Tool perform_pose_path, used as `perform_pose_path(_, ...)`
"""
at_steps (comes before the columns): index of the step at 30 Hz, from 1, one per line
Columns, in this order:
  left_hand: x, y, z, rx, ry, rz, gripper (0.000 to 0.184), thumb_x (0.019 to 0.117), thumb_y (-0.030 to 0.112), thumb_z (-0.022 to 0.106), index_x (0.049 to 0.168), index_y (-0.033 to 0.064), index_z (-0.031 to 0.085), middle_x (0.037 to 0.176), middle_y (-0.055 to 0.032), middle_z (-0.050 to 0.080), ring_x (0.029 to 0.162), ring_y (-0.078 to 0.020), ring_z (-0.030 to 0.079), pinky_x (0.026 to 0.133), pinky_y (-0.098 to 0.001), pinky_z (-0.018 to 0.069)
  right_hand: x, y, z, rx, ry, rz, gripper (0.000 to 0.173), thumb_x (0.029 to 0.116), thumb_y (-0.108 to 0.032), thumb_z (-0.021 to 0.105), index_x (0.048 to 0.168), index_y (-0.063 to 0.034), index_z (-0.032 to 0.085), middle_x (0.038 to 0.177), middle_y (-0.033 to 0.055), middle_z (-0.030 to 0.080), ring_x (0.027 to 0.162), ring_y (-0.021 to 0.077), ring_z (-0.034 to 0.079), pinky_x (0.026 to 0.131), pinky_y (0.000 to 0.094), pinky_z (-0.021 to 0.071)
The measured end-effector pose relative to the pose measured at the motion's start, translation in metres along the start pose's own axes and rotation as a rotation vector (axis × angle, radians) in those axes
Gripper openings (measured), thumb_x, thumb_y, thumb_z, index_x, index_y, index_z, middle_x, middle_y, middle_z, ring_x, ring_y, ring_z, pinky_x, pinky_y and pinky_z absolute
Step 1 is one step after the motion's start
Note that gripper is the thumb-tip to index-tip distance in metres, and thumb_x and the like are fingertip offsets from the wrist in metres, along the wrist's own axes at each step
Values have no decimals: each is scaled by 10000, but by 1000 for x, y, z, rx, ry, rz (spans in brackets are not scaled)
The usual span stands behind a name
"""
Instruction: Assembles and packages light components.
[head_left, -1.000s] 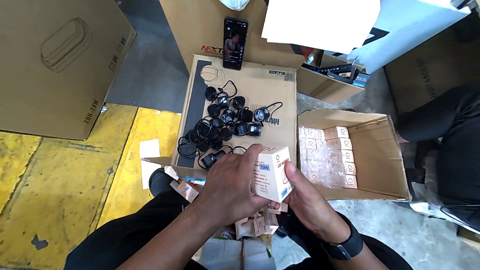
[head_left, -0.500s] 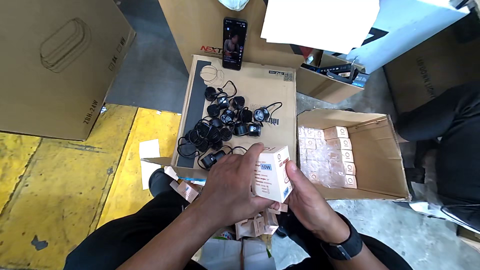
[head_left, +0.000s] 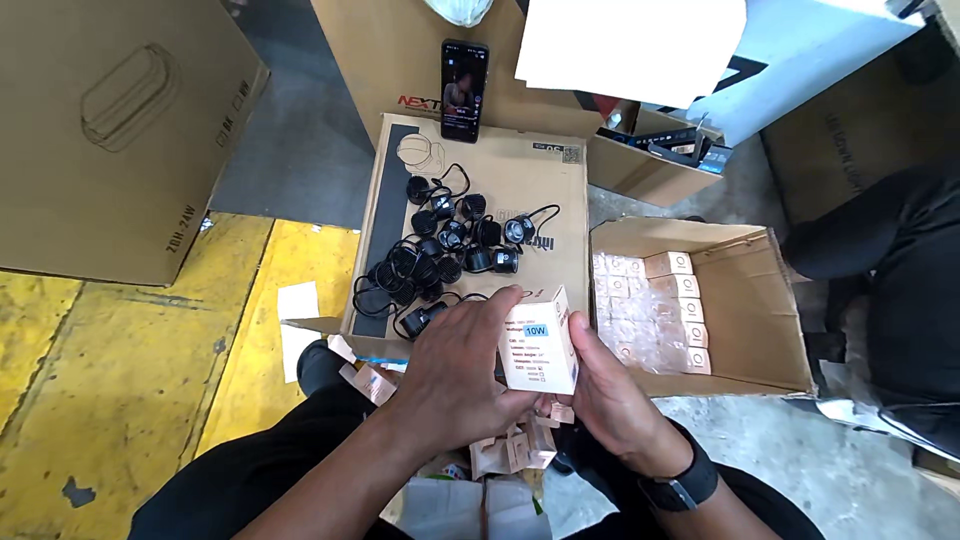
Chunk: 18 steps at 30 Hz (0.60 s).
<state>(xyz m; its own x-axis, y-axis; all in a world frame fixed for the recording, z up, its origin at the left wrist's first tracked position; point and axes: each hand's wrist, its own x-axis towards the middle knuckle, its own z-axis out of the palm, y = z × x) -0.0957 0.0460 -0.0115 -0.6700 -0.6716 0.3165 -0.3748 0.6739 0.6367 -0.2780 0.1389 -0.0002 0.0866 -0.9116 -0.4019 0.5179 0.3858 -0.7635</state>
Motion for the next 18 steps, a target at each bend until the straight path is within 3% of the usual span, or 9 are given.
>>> perform_pose_path(2,1,-1,0,6,10,8,945,756,572,817,1479,70,475,1245,-79,692,1116,-203,675,941,-443,565,0,0,0,-24,19,-3,642,1083,-562,246,1333,-49,540,1086,141,719,810,175,720,661,282,607)
perform_pose_path(5,2,-3,1,-2,26,9,893,742,488,843,1458,79,498,1352,-107,634,1184,-239,650,959,-469,567,-1,-2,1,-102,81,-34,601,1105,-475,265,1349,-10,556,1199,144,704,1037,202,718,873,353,613)
perform_pose_path(7,2,-3,2,6,16,10,875,725,453,854,1440,82,512,1401,-118,603,1215,-254,635,967,-473,564,0,-1,-1,-191,153,-105,550,1112,-407,325,1299,25,609,1178,157,710,1080,219,705,966,390,588)
perform_pose_path(8,2,-3,2,18,3,15,863,719,441,855,1433,86,524,1412,-125,597,1221,-265,633,967,-478,562,1,-1,-1,-248,181,-153,516,1105,-391,374,1287,26,618,1165,154,710,1079,220,698,979,394,577)
perform_pose_path(10,1,-3,4,47,-40,40,824,727,414,848,1430,110,544,1426,-133,590,1237,-288,626,978,-492,552,0,-3,0,-316,184,-244,539,1067,-397,506,1374,45,542,1193,165,690,1085,239,690,975,401,579)
perform_pose_path(13,0,-3,5,58,-111,78,813,717,394,851,1431,145,550,1426,-129,593,1247,-304,622,1002,-512,538,0,-6,4,-360,197,-263,809,931,-372,740,1530,18,363,1224,174,675,1066,254,701,924,392,607)
perform_pose_path(18,-2,-4,7,78,-140,103,818,719,465,844,1410,125,567,1375,-126,631,1186,-283,659,976,-485,556,0,-2,5,-363,217,-229,744,940,-249,746,1520,29,372,1178,172,688,992,241,723,878,375,629)
